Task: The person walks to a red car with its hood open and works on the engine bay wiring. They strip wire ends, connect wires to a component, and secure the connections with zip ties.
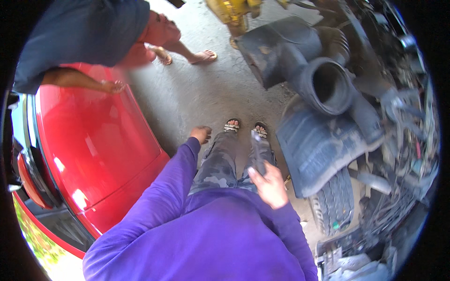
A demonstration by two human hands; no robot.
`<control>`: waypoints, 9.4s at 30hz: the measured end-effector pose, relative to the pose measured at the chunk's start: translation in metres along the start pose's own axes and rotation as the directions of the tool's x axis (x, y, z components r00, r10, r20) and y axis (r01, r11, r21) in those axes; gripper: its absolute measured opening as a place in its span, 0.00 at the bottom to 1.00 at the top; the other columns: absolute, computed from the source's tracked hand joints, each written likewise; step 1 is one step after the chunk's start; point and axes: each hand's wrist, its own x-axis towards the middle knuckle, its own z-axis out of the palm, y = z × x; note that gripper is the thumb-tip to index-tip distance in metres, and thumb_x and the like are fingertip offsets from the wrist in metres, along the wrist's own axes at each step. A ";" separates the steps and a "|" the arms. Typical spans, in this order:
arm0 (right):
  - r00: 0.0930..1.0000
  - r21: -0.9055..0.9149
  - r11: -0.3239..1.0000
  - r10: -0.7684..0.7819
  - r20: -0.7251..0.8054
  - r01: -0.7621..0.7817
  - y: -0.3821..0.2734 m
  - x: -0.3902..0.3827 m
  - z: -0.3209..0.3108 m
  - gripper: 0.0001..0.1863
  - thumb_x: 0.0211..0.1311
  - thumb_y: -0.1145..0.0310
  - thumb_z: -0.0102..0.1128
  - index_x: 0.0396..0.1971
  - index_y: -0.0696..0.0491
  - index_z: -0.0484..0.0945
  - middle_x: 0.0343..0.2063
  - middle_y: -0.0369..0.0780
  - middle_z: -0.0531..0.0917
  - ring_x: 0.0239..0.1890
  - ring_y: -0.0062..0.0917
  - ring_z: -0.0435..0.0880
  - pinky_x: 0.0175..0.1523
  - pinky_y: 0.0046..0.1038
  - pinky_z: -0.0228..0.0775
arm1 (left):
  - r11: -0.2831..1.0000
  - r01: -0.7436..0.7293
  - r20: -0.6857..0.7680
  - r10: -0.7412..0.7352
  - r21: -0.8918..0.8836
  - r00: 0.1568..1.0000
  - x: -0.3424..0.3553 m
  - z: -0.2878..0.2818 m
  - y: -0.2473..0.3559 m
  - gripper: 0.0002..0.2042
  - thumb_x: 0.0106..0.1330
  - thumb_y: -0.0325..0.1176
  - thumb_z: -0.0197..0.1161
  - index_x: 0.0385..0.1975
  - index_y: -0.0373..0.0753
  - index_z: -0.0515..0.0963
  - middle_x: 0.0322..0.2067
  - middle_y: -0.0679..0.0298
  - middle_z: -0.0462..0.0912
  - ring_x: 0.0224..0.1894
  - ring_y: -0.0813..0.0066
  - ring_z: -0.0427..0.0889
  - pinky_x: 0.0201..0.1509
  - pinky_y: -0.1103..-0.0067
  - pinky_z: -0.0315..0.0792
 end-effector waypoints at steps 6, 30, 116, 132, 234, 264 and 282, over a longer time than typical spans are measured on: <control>0.994 -0.318 0.942 0.092 -0.060 -0.106 0.112 0.142 0.044 0.20 0.65 0.60 0.65 0.45 0.64 0.81 0.30 0.48 0.86 0.32 0.33 0.85 0.42 0.35 0.76 | 0.999 -0.044 -0.003 0.044 -0.029 0.999 -0.004 0.027 -0.056 0.15 0.67 0.38 0.64 0.45 0.34 0.85 0.34 0.60 0.87 0.32 0.72 0.84 0.32 0.77 0.76; 0.877 -0.471 0.741 0.373 -0.303 -0.478 0.262 0.333 0.025 0.19 0.61 0.63 0.67 0.47 0.60 0.85 0.41 0.52 0.89 0.49 0.39 0.87 0.55 0.36 0.75 | 0.995 -0.046 0.246 0.066 -0.086 0.967 0.049 0.156 -0.091 0.14 0.66 0.36 0.64 0.43 0.32 0.83 0.38 0.49 0.88 0.43 0.59 0.88 0.51 0.68 0.78; 0.931 -0.426 0.901 0.221 0.290 -0.081 0.000 0.185 0.059 0.17 0.73 0.59 0.57 0.52 0.57 0.78 0.52 0.48 0.81 0.52 0.39 0.82 0.56 0.41 0.74 | 0.817 -0.507 -0.111 0.496 -0.275 0.861 -0.052 -0.024 0.098 0.10 0.73 0.25 0.58 0.48 0.29 0.83 0.37 0.59 0.88 0.37 0.76 0.86 0.45 0.79 0.80; 0.831 -0.711 0.518 -0.531 0.168 0.475 -0.105 0.029 0.012 0.19 0.66 0.66 0.64 0.53 0.58 0.79 0.60 0.54 0.72 0.64 0.50 0.72 0.68 0.45 0.65 | 0.633 -0.766 -0.048 0.767 -0.111 0.640 -0.287 -0.034 0.190 0.09 0.71 0.23 0.57 0.46 0.33 0.82 0.31 0.67 0.81 0.35 0.81 0.76 0.43 0.80 0.73; 0.391 0.602 0.788 0.598 -0.699 -0.128 0.352 0.044 0.128 0.22 0.65 0.63 0.56 0.47 0.68 0.82 0.45 0.52 0.87 0.43 0.41 0.88 0.46 0.38 0.77 | -0.311 -0.896 0.861 -0.490 -0.317 -0.134 -0.108 0.238 -0.068 0.14 0.48 0.38 0.70 0.34 0.41 0.85 0.43 0.60 0.82 0.56 0.57 0.78 0.59 0.63 0.75; 0.725 0.350 0.870 0.485 -0.489 -0.346 0.314 0.055 0.067 0.22 0.63 0.61 0.55 0.45 0.64 0.85 0.45 0.55 0.87 0.48 0.48 0.87 0.52 0.41 0.77 | -0.299 -0.953 0.941 -0.331 -0.037 0.067 -0.161 0.199 0.039 0.31 0.66 0.39 0.63 0.69 0.42 0.62 0.60 0.45 0.73 0.56 0.44 0.80 0.59 0.58 0.76; 0.609 0.089 0.790 0.534 -0.586 -0.607 0.218 -0.035 0.105 0.27 0.62 0.65 0.56 0.57 0.67 0.74 0.55 0.61 0.80 0.60 0.53 0.79 0.64 0.41 0.72 | -0.140 -0.960 0.955 -0.144 0.241 0.261 -0.209 0.054 0.165 0.19 0.67 0.44 0.58 0.53 0.43 0.80 0.49 0.50 0.85 0.51 0.48 0.84 0.57 0.61 0.76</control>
